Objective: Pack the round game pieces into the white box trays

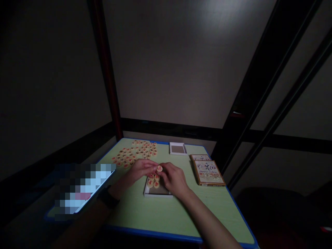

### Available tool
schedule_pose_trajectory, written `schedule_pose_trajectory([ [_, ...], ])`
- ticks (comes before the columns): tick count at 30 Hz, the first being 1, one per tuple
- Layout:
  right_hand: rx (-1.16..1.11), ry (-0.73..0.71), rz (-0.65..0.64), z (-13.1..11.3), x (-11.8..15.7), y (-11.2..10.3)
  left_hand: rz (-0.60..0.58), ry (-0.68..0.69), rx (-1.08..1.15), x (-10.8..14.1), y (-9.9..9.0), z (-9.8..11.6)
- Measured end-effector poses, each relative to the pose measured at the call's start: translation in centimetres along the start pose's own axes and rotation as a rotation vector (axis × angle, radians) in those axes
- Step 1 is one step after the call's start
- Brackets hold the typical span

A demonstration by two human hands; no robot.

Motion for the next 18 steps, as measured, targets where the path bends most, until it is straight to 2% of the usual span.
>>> schedule_pose_trajectory([
  [2,-0.012,0.040,-0.104,-0.1,-0.1,-0.3,0.128,0.026,0.009,-0.3,-0.8,0.1],
  [6,-0.046,0.069,-0.322,-0.5,-0.2,-0.4,0.559,0.126,0.086,-0.4,-3.7,0.3],
  [8,-0.059,0.069,-0.381,-0.7,-0.1,-0.3,0.687,0.138,0.117,-0.4,-4.8,0.5],
  [15,-0.040,0.076,-0.438,-0.7,0.2,0.4,0.937,0.146,0.202,0.2,-7.0,1.1],
  [18,0.004,0.069,-0.433,-0.5,0.3,0.7,0.981,0.165,0.227,0.6,-7.7,1.5],
])
Point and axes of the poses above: each hand's wrist, its own x-axis away from the middle knuckle, its own y-axis out of the palm, z = x × y, the point moved 3 cm from there along -x, towards the middle knuckle, and after that the axes turned 8 degrees about -x, right-handed, at the moved point
